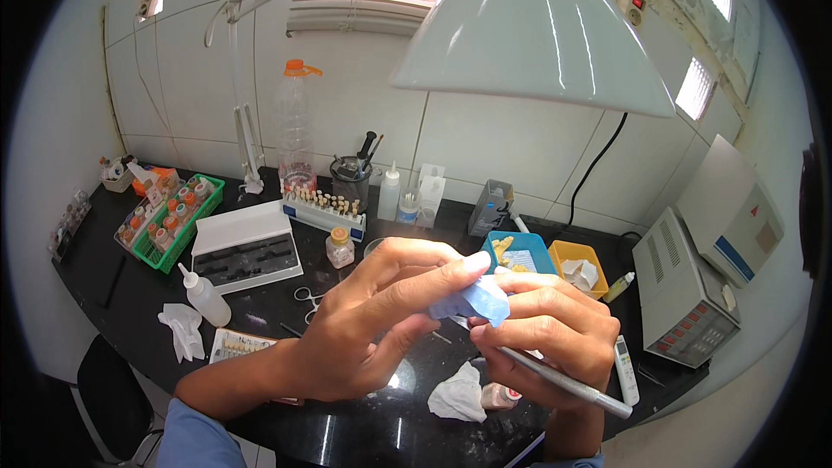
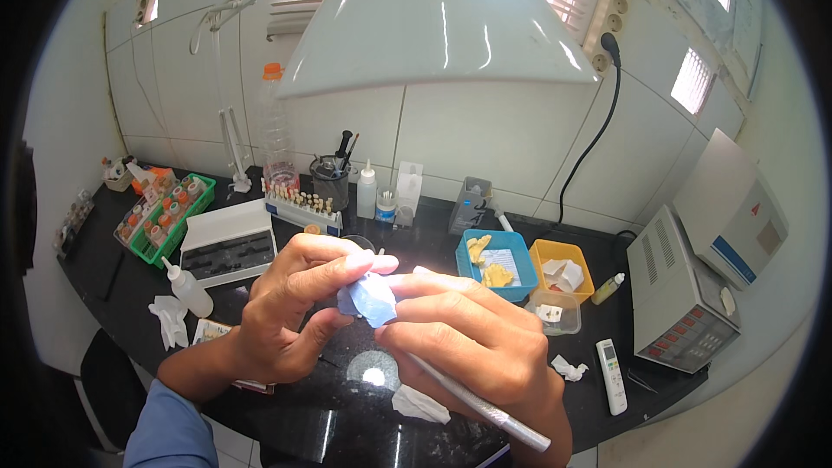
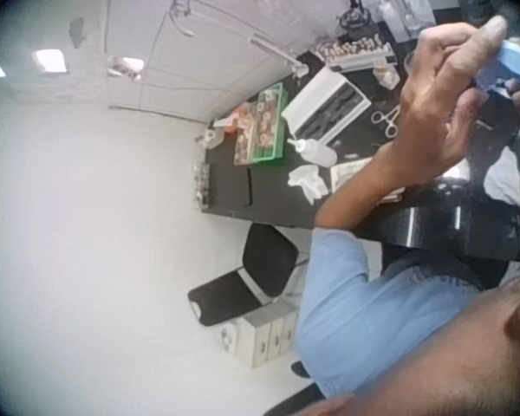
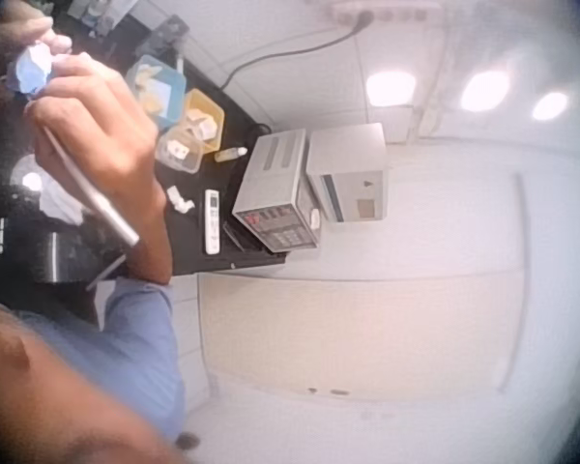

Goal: The person holds a blue dental mold and uses a metal tool to scrape and refine its surface. They rotate the mold to access different areas and periodically wipe the tool on a tissue. The person continues this repetitive scraping and cleaning process throughout the clip.

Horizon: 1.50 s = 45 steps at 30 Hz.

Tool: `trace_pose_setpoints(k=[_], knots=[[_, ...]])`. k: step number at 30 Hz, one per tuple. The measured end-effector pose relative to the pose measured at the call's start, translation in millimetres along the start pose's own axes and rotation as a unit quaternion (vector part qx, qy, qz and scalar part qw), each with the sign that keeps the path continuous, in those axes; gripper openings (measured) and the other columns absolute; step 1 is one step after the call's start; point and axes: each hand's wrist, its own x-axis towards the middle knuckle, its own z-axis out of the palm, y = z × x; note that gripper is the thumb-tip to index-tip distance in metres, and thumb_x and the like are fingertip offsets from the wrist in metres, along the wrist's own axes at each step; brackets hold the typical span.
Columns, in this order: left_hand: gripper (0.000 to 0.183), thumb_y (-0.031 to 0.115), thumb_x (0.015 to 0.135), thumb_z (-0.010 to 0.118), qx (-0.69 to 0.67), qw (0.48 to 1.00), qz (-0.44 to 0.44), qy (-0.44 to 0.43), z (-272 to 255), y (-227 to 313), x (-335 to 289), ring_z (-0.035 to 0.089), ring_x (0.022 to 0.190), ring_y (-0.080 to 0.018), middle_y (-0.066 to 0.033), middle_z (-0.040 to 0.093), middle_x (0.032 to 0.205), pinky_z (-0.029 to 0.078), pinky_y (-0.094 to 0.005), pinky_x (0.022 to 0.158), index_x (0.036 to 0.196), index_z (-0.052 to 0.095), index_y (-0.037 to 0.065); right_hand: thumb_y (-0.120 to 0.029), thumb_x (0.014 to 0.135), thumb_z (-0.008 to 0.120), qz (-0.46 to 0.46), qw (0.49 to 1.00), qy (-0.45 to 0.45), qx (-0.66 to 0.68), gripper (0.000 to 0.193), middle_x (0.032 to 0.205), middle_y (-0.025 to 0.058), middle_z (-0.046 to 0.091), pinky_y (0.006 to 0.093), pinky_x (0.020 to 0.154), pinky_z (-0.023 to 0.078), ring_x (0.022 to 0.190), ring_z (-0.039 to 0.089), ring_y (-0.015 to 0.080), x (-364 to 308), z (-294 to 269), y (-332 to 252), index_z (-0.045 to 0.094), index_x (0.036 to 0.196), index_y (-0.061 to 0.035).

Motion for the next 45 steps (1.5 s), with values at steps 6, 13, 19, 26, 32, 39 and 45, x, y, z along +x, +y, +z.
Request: trace_pose_setpoints(k=[6, 13, 19, 26, 32, 39, 45], knots=[[0.045, 0.007, 0.093, 0.067, -0.002, 1.000, -0.005, 0.011, 3, -1, 0, 0.065, 0.112, -0.0319, -0.0221, 0.064, 0.123, 0.053, -0.0416, 0.096, 0.137, 0.057, 0.000, -0.002, 0.060, 0.086, 0.001, 1.000, -0.001, 0.003, 0.029, 0.085, 0.0084, 0.075, 0.0372, 0.078, 0.060, 0.091, 0.076, 0.0291, -1, 1, 3, 0.075, 0.086, -0.0076], [0.042, 0.010, 0.095, 0.067, 0.002, 1.000, -0.013, 0.004, 5, -1, -1, 0.067, 0.111, -0.0315, -0.0212, 0.065, 0.121, 0.054, -0.0409, 0.095, 0.135, 0.059, -0.001, 0.003, 0.063, 0.085, -0.011, 1.000, -0.006, 0.020, 0.027, 0.089, 0.0120, 0.074, 0.0335, 0.075, 0.061, 0.087, 0.075, 0.0265, -1, -2, 9, 0.073, 0.088, -0.0028], [0.045, 0.004, 0.092, 0.067, -0.006, 1.000, -0.016, -0.006, 4, -2, 0, 0.067, 0.110, -0.0325, -0.0203, 0.062, 0.123, 0.055, -0.0405, 0.094, 0.136, 0.059, 0.001, 0.003, 0.056, 0.087, 0.016, 1.000, 0.004, 0.025, 0.030, 0.083, 0.0117, 0.075, 0.0366, 0.077, 0.061, 0.087, 0.076, 0.0295, -2, 0, 8, 0.076, 0.084, -0.0038], [0.042, 0.008, 0.095, 0.067, 0.002, 0.999, -0.033, -0.019, 1, -3, 1, 0.068, 0.111, -0.0322, -0.0211, 0.062, 0.122, 0.056, -0.0403, 0.094, 0.136, 0.060, 0.000, 0.004, 0.056, 0.086, 0.020, 0.999, 0.002, 0.031, 0.030, 0.082, 0.0125, 0.075, 0.0363, 0.077, 0.061, 0.085, 0.076, 0.0292, -1, 0, 9, 0.076, 0.084, -0.0035], [0.058, -0.007, 0.085, 0.066, -0.045, 0.998, -0.049, -0.023, 2, -4, -1, 0.064, 0.112, -0.0328, -0.0191, 0.061, 0.126, 0.053, -0.0392, 0.096, 0.142, 0.056, 0.003, 0.004, 0.057, 0.086, 0.037, 0.998, 0.006, 0.045, 0.027, 0.081, 0.0130, 0.075, 0.0371, 0.078, 0.061, 0.083, 0.076, 0.0280, -1, -1, 9, 0.075, 0.080, -0.0037], [0.057, -0.006, 0.082, 0.070, -0.102, 0.989, -0.095, 0.046, 10, -4, -8, 0.064, 0.113, -0.0314, -0.0178, 0.061, 0.126, 0.054, -0.0391, 0.095, 0.137, 0.059, 0.004, 0.005, 0.059, 0.084, 0.014, 0.999, 0.024, 0.022, 0.026, 0.076, 0.0099, 0.072, 0.0382, 0.079, 0.061, 0.084, 0.076, 0.0293, 1, 3, 9, 0.072, 0.080, -0.0050], [0.058, -0.005, 0.081, 0.072, -0.082, 0.991, -0.093, 0.048, 9, -3, -8, 0.064, 0.112, -0.0299, -0.0167, 0.061, 0.125, 0.055, -0.0383, 0.093, 0.137, 0.061, 0.006, 0.004, 0.061, 0.083, 0.020, 0.999, 0.014, 0.039, 0.027, 0.082, 0.0082, 0.073, 0.0362, 0.078, 0.062, 0.094, 0.076, 0.0295, -1, 2, 11, 0.071, 0.083, -0.0052]])
